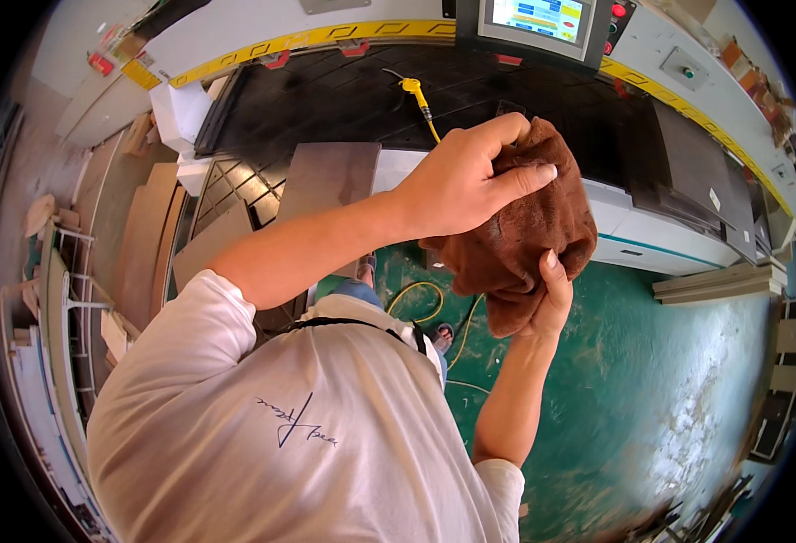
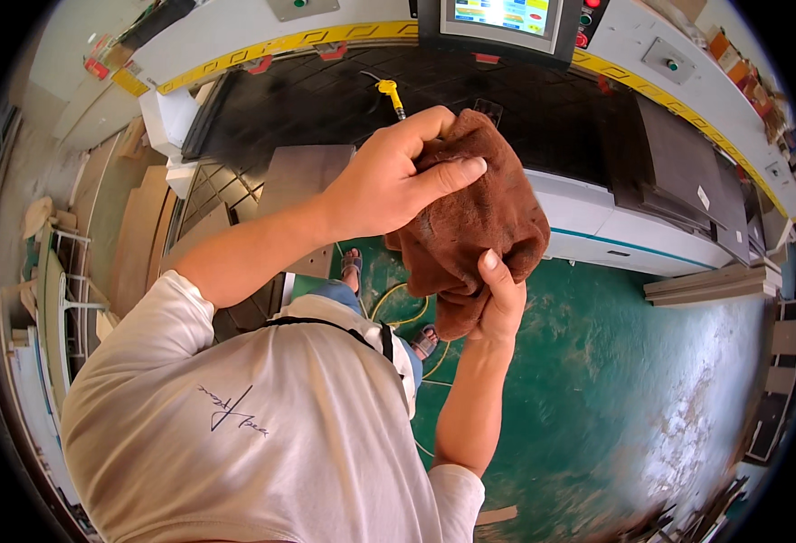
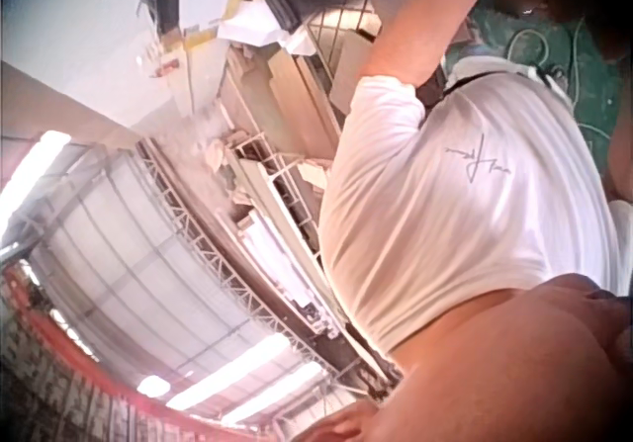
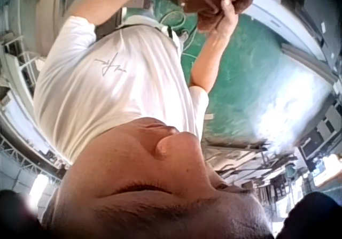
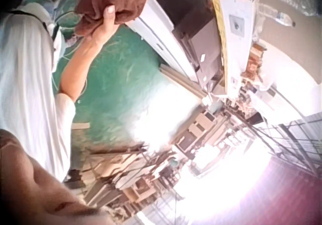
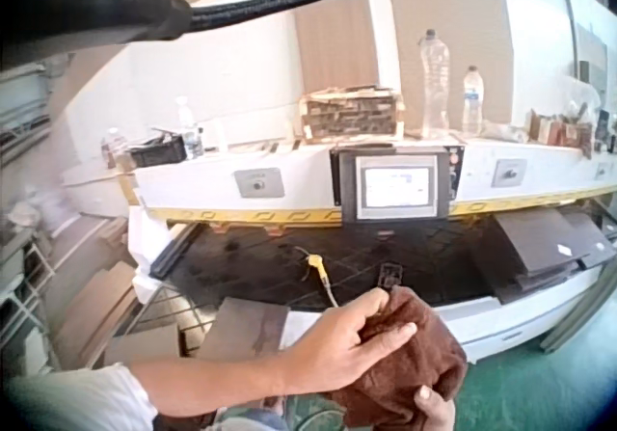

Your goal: The person cleans a dark rectangular board with a cloth, then uses a yellow air blower to clear dust. They apply glue from a white bottle to the board's edge and attach a small wooden piece, pressing it into place. The person repeats the gluing and attaching process on another board.

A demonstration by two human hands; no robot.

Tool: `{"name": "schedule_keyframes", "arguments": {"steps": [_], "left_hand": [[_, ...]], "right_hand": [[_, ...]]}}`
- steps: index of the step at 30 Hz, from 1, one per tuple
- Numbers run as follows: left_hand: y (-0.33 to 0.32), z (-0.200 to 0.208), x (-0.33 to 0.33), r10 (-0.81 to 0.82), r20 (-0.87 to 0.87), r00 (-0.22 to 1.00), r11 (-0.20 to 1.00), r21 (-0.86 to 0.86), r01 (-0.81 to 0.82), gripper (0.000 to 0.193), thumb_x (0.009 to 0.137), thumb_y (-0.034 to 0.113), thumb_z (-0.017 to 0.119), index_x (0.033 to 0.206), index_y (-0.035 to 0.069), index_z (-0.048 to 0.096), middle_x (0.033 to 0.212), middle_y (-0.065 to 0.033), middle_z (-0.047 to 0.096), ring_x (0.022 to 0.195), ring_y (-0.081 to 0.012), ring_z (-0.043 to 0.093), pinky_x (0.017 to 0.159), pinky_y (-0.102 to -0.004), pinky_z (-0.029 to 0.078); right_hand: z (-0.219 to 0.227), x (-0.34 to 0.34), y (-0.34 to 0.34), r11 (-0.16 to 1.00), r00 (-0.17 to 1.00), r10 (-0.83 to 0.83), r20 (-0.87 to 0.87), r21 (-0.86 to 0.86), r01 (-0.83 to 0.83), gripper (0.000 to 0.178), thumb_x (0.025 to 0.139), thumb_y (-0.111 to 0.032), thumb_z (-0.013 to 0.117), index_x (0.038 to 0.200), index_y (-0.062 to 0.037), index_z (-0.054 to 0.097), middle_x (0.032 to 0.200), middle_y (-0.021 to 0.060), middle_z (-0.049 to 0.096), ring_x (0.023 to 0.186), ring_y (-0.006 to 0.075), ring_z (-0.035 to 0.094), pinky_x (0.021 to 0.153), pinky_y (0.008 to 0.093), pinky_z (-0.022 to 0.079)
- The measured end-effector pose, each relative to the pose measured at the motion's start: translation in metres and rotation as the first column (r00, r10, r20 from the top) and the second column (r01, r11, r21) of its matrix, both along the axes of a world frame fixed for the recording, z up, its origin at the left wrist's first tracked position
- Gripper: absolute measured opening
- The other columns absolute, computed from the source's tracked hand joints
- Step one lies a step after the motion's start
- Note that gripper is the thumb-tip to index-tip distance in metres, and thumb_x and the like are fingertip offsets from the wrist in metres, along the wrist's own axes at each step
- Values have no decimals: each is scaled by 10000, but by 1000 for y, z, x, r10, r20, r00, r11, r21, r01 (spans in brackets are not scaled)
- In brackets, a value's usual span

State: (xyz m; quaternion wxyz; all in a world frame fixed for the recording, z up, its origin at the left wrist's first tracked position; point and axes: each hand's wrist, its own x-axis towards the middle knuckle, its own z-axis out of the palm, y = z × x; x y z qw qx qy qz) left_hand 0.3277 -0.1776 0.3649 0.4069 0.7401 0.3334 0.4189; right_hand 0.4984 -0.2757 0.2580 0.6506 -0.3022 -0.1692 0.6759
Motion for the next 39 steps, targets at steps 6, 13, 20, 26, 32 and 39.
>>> {"name": "schedule_keyframes", "arguments": {"steps": [6,13,20,26,32,39], "left_hand": [[16,-8,7,121,62,991,992,10,-122,253,987,235,740,957,40,581,789,36,523,748,-36,446,639,-255,426],[73,-71,15,-134,107,985,812,-558,171,317,958,309,753,1024,4,701,963,-73,709,839,-137,642,740,-308,532],[80,-132,34,-578,463,672,68,-793,605,524,997,532,634,1091,27,737,994,-76,715,910,-181,657,789,-337,528],[103,-147,68,-803,-21,595,408,-747,524,662,901,625,691,1175,24,712,1168,-204,727,1057,-325,707,861,-427,532],[194,-69,79,-483,-228,845,868,-251,428,522,908,339,770,1305,25,639,1254,-190,691,1151,-320,679,976,-406,531],[332,112,221,343,414,843,588,605,-537,812,896,317,786,1490,-45,369,1452,-264,490,1389,-387,474,1159,-464,383]], "right_hand": [[0,3,17,996,993,85,-77,0,-85,756,886,-276,767,1494,4,417,1381,191,599,1272,335,599,1072,467,517],[-13,-2,39,989,902,-150,406,44,144,736,911,-277,777,1460,74,435,1394,197,567,1251,325,582,1033,444,500],[-12,0,65,942,636,-335,695,272,199,747,961,-384,702,1461,86,407,1515,259,450,1405,384,460,1199,558,348],[-13,6,71,836,785,-549,287,216,505,818,982,-630,527,1446,28,380,1425,173,490,1398,367,441,1206,617,333],[-6,73,116,816,332,-572,750,482,318,622,1027,-534,540,1303,20,480,1232,164,595,1152,311,577,1063,460,444],[-34,203,81,901,952,103,-287,432,33,742,1101,-550,303,1559,34,296,1447,186,578,1304,324,582,1145,434,447]]}}
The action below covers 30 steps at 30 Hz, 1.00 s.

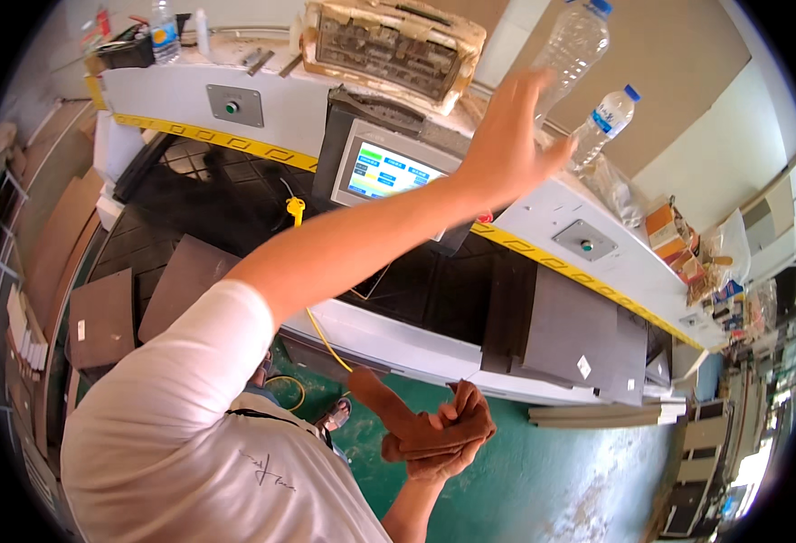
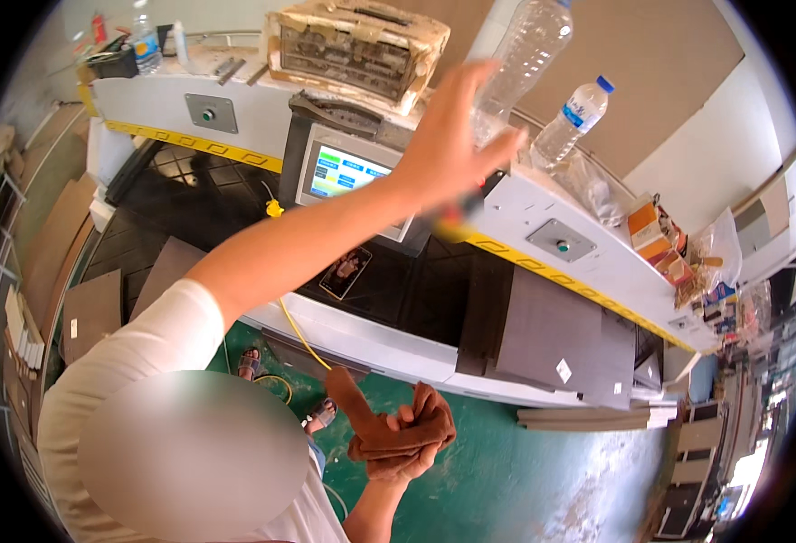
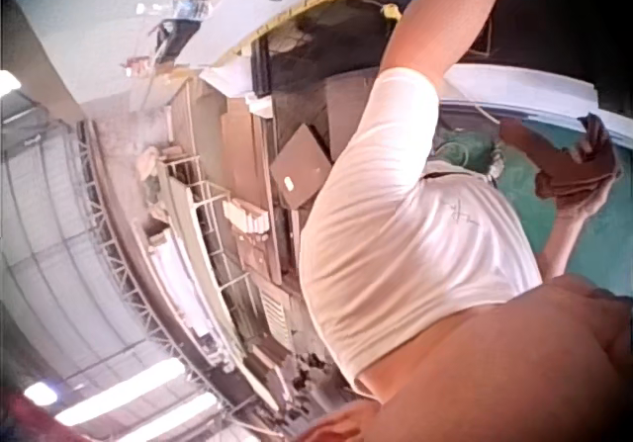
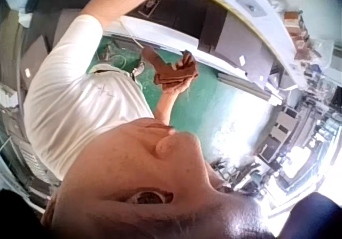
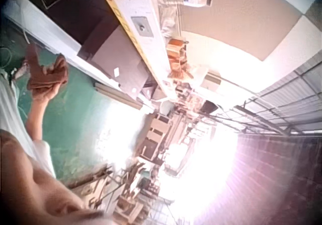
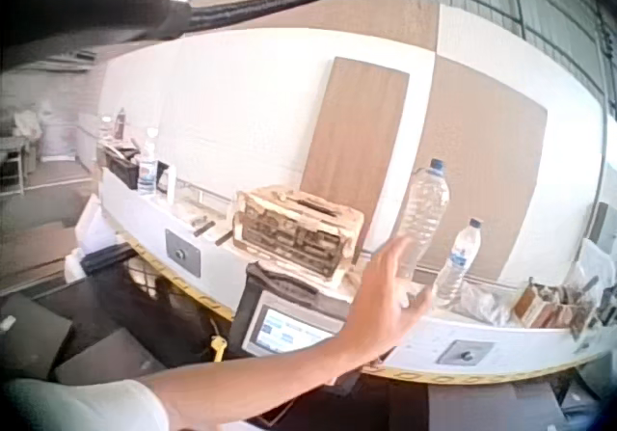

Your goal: The person cleans a dark rectangular board with a cloth, then uses a yellow air blower to clear dust. They apply glue from a white bottle to the board's edge and attach a small wooden piece, pressing it into place. The person repeats the gluing and attaching process on another board.

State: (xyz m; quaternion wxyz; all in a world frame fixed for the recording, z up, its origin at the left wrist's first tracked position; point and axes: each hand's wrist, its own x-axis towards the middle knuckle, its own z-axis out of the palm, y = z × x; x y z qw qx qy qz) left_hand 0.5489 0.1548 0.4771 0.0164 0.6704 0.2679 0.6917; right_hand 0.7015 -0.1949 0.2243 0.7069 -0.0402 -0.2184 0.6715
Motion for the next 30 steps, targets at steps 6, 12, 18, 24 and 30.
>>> {"name": "schedule_keyframes", "arguments": {"steps": [6,12,18,24,30], "left_hand": [[119,52,14,278,-43,960,861,-431,-269,1203,726,483,887,1578,-26,207,1464,-328,464,1358,-410,501,1143,-444,408],[77,60,29,-92,-248,964,939,-343,1,1000,752,451,862,1538,48,393,1474,-187,541,1342,-311,558,1096,-414,462],[-105,45,-16,92,-742,664,974,206,95,640,811,183,805,1406,195,570,1379,-73,616,1263,-294,596,1088,-443,480],[-187,52,-122,120,-857,502,983,173,60,592,790,110,803,1351,182,629,1347,-53,628,1260,-293,596,1089,-467,477],[-223,63,-249,165,-905,391,986,161,-42,596,744,72,802,1317,144,654,1322,-47,652,1238,-291,607,1058,-462,489]], "right_hand": [[23,28,-35,960,985,-169,38,-221,173,636,1133,-450,241,1474,83,314,1340,127,550,1236,223,609,1077,322,521],[22,60,-77,936,959,-285,6,-212,279,520,1066,-411,528,1402,-38,394,1281,64,486,1095,206,622,1028,432,529],[100,69,-31,854,819,-492,296,-18,519,616,938,-343,719,1376,2,457,1274,103,547,981,236,600,905,471,521],[173,-23,10,635,323,-717,618,387,668,337,1027,-218,577,1226,54,573,1044,182,636,872,245,646,793,383,552],[184,-156,11,686,352,-662,662,345,641,220,1012,-136,572,1127,51,592,976,152,653,804,204,634,757,334,529]]}}
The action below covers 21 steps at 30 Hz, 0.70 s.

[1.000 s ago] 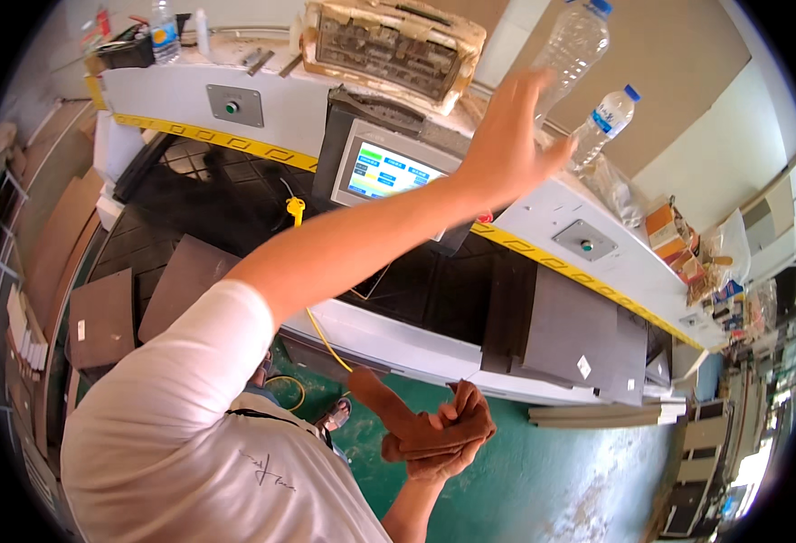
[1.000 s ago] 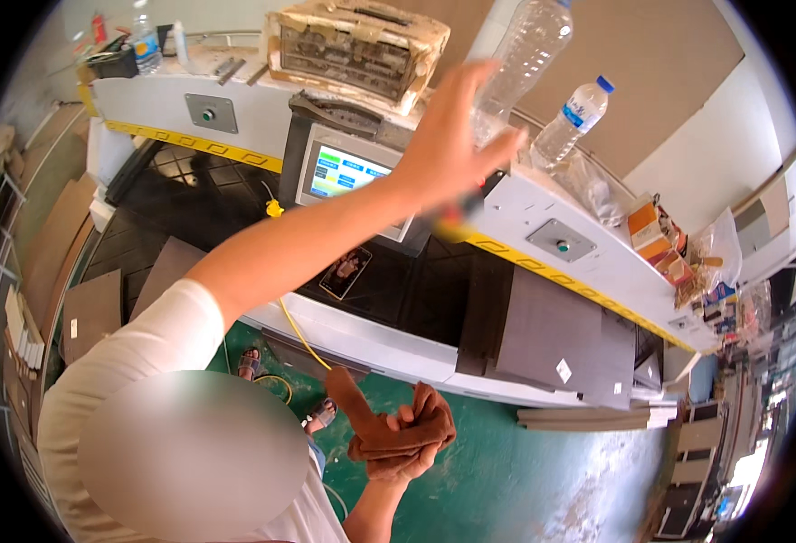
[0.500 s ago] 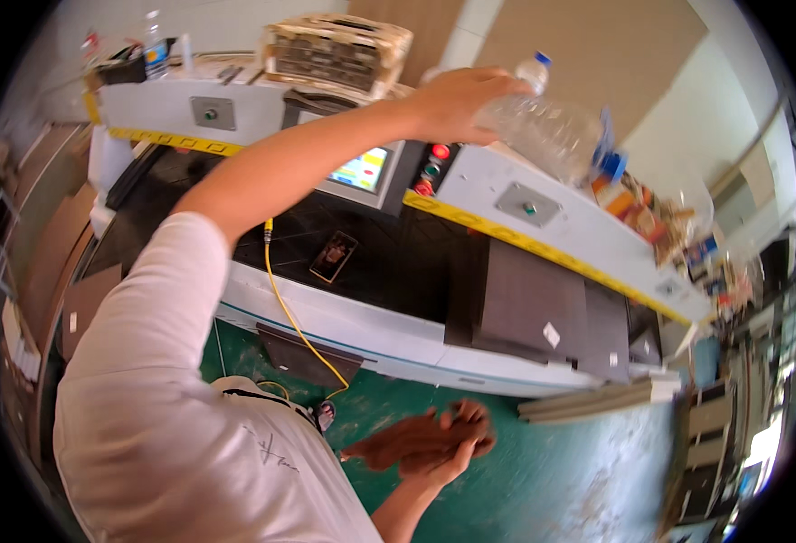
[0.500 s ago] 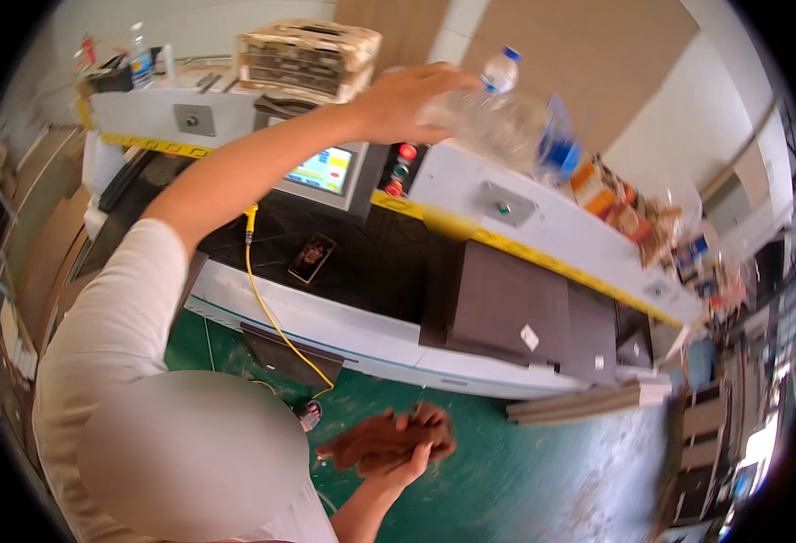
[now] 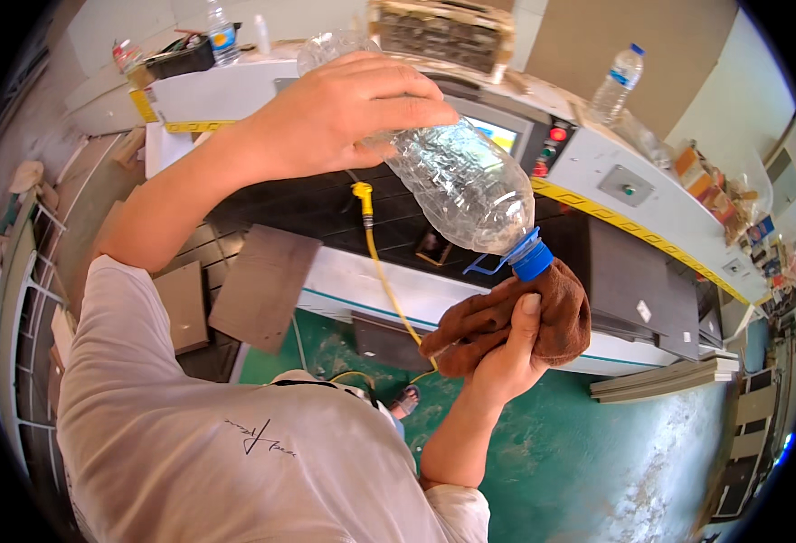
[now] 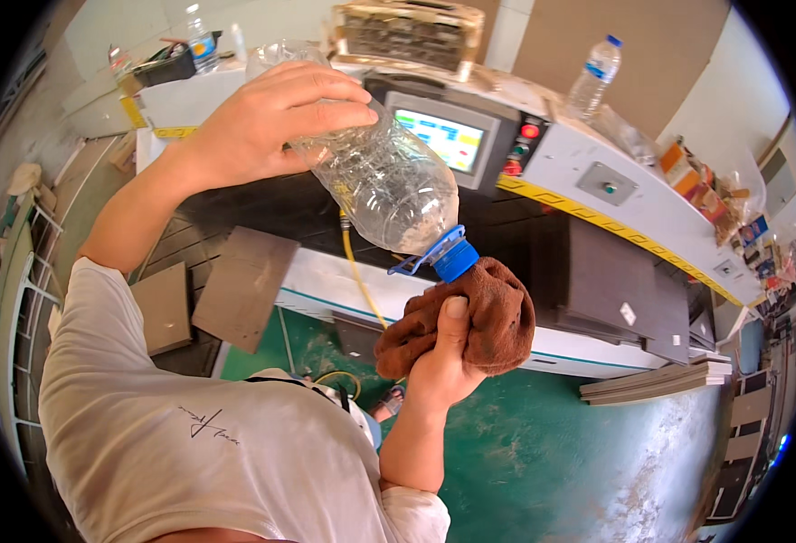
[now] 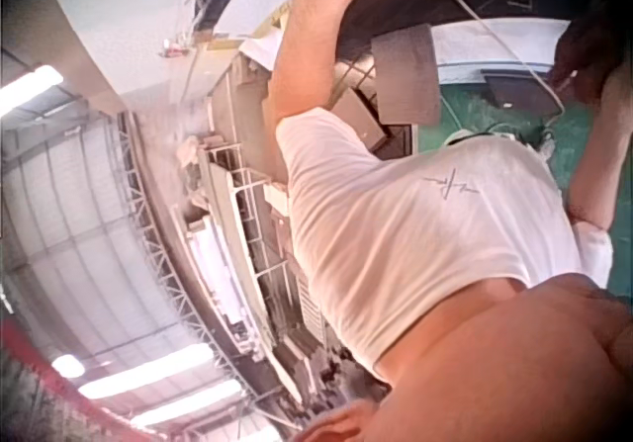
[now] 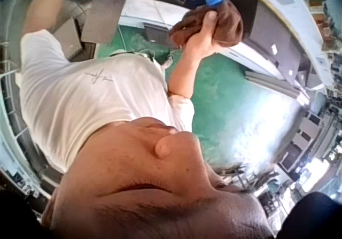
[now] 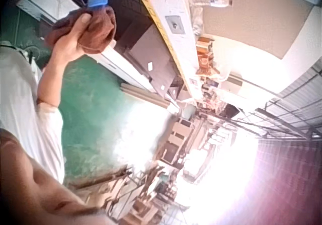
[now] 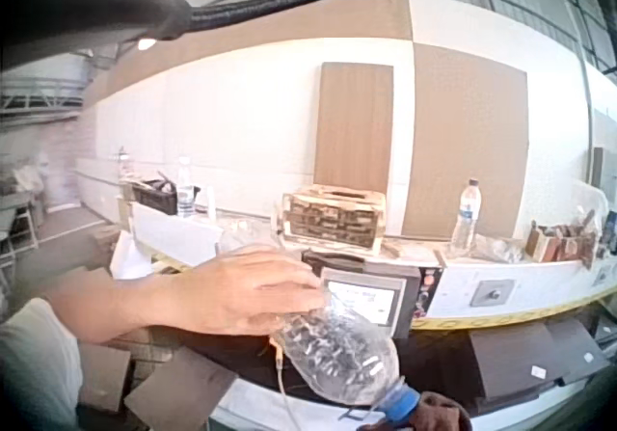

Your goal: The person cleans a dark rectangular board with a cloth, then uses a yellow air blower to clear dust. They apply glue from a white bottle to the board's edge and attach a small wooden piece, pressing it into place. The person repeats the gluing and attaching process on another board.

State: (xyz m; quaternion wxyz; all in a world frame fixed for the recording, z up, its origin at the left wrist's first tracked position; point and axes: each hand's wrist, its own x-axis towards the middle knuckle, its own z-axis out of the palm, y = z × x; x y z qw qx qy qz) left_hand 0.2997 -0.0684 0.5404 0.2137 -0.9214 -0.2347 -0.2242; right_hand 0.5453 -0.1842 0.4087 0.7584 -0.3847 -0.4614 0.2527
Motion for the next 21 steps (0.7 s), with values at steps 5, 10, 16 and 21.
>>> {"name": "schedule_keyframes", "arguments": {"steps": [5,10,16,21], "left_hand": [[-24,15,-100,38,-101,994,993,-112,-49,603,732,75,806,1314,134,657,1274,-77,681,1193,-305,636,1015,-437,511],[-51,33,-151,77,-221,972,988,-117,-105,607,700,68,796,1290,115,667,1232,-93,702,1142,-322,659,952,-443,533],[-83,44,-153,144,-340,929,961,-175,-213,594,686,35,771,1270,91,682,1219,-96,714,1087,-322,674,912,-435,544],[-111,53,-118,135,-453,881,954,-182,-240,551,697,29,761,1242,69,696,1240,-102,712,1076,-326,679,915,-432,543]], "right_hand": [[-23,-100,-11,978,943,186,-277,-43,-206,290,1015,-194,575,1164,54,568,992,149,652,851,208,625,807,343,513],[-38,-165,-20,953,924,263,-278,-75,-294,348,1023,-247,593,1220,39,567,1030,149,662,940,216,631,871,345,503],[-60,-182,-35,918,836,327,-440,-62,-392,333,1018,-211,658,1256,15,598,1087,136,707,979,201,657,881,330,517],[-74,-169,-60,900,783,335,-525,-69,-431,356,1011,-198,669,1280,17,581,1086,144,706,1000,220,673,902,355,534]]}}
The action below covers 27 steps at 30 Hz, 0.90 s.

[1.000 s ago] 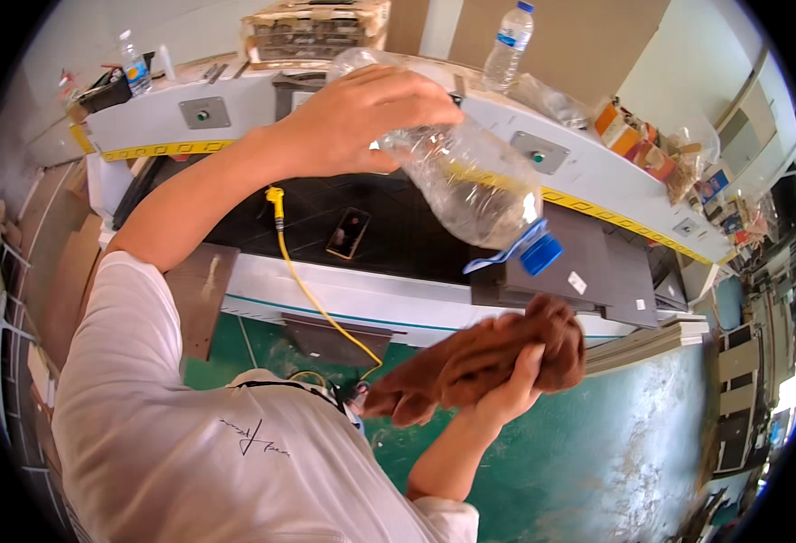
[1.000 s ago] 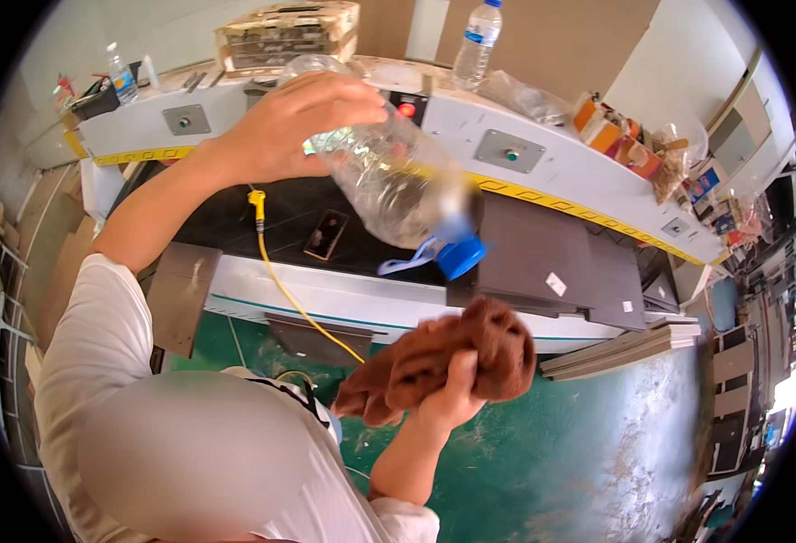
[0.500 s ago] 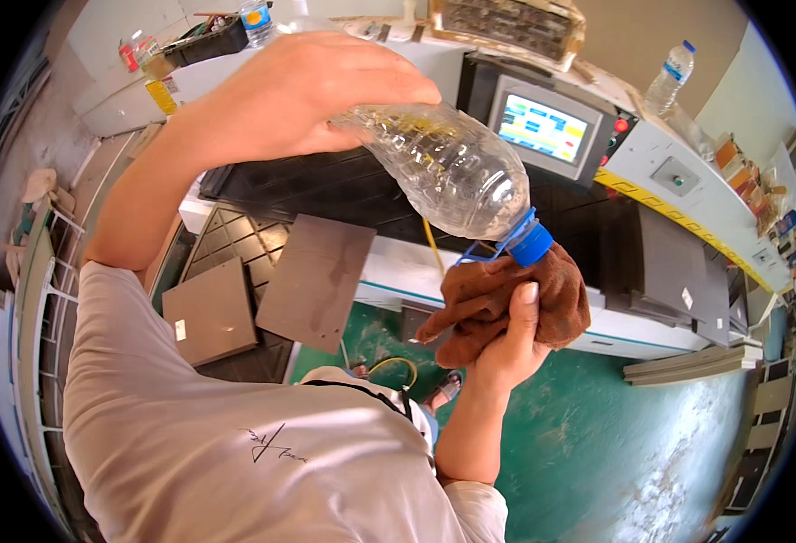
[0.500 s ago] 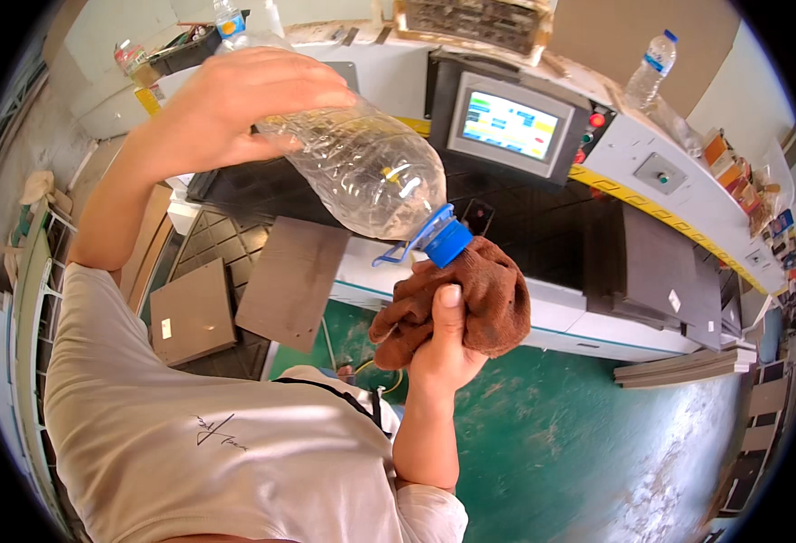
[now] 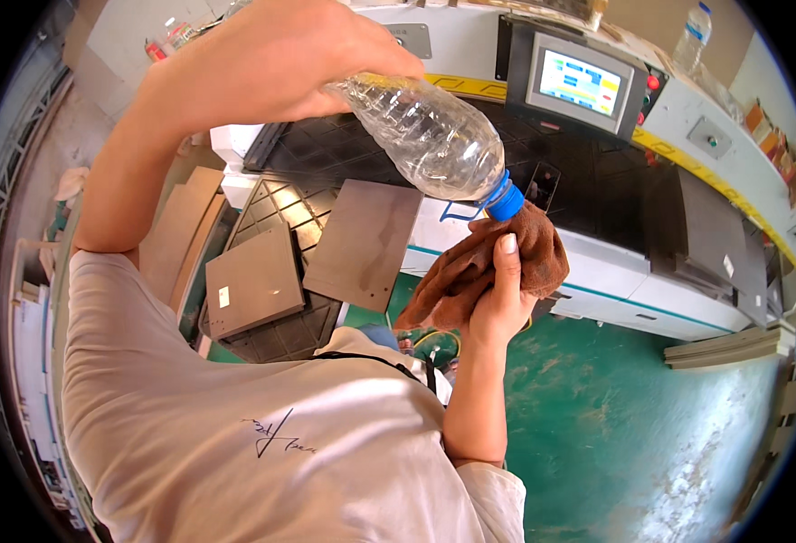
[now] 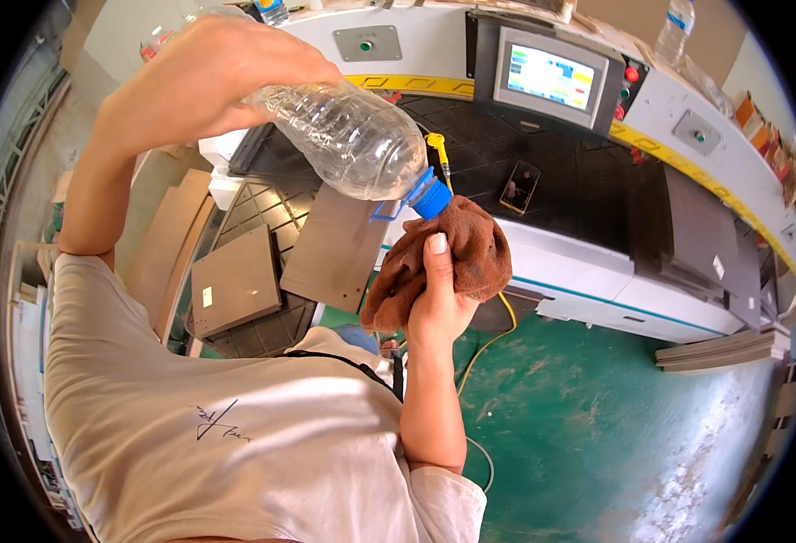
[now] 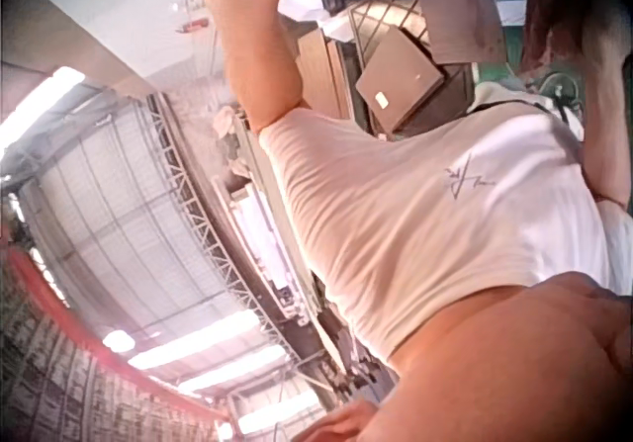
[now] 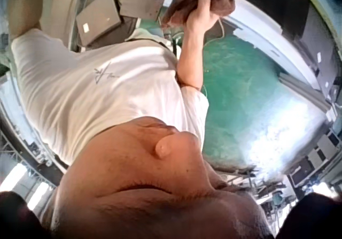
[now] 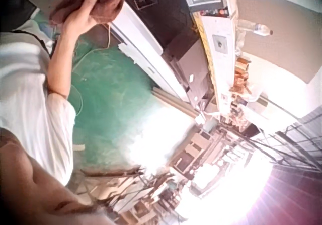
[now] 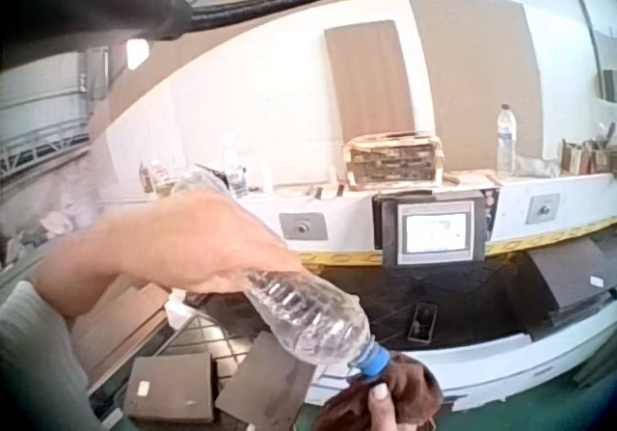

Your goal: The person cleans a dark rectangular board with a cloth, then uses a yellow air blower to clear dust. They apply glue from a white bottle to the board's edge and attach a small wooden piece, pressing it into place. The person repeats the gluing and attaching process on another board.

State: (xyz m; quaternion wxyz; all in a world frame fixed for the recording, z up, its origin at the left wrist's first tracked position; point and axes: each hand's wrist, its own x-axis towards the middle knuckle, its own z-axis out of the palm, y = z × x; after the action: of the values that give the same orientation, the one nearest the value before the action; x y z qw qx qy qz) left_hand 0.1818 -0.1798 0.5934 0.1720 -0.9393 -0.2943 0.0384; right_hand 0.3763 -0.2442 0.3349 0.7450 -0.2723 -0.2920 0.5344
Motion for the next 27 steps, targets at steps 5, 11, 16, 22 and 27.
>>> {"name": "schedule_keyframes", "arguments": {"steps": [5,11,16,22,27], "left_hand": [[-34,2,72,27,-19,999,995,-97,-29,343,828,143,711,1168,104,716,1066,-135,737,958,-345,703,798,-442,564],[-44,-3,115,-25,-118,993,982,-189,2,454,839,122,687,1292,150,676,1087,-102,742,976,-324,705,787,-426,567],[-58,-4,153,-37,-228,973,992,-122,9,450,837,133,695,1285,164,678,1088,-95,744,974,-326,703,771,-424,567],[-66,0,165,-56,-276,960,996,-80,35,452,835,137,702,1285,175,673,1072,-93,745,966,-327,702,762,-425,565],[-74,6,168,-67,-263,962,996,-80,48,472,823,129,706,1291,171,668,1053,-96,744,948,-330,702,749,-432,563]], "right_hand": [[-24,28,-27,999,995,-5,-99,-37,1,395,990,-252,670,1258,30,600,1074,157,703,989,229,668,892,355,530],[-48,55,-58,999,956,47,-291,9,-46,386,990,-234,662,1264,30,594,1096,173,694,970,232,667,884,370,535],[-54,69,-74,1000,926,14,-377,22,-6,414,1001,-250,651,1288,38,572,1112,182,688,979,239,668,889,374,538],[-50,72,-86,999,906,6,-423,40,12,434,1009,-258,641,1302,50,557,1122,190,683,1003,247,671,896,376,542],[-47,69,-89,997,933,-69,-352,17,80,442,1009,-253,640,1308,62,555,1132,188,679,1039,265,675,909,384,543]]}}
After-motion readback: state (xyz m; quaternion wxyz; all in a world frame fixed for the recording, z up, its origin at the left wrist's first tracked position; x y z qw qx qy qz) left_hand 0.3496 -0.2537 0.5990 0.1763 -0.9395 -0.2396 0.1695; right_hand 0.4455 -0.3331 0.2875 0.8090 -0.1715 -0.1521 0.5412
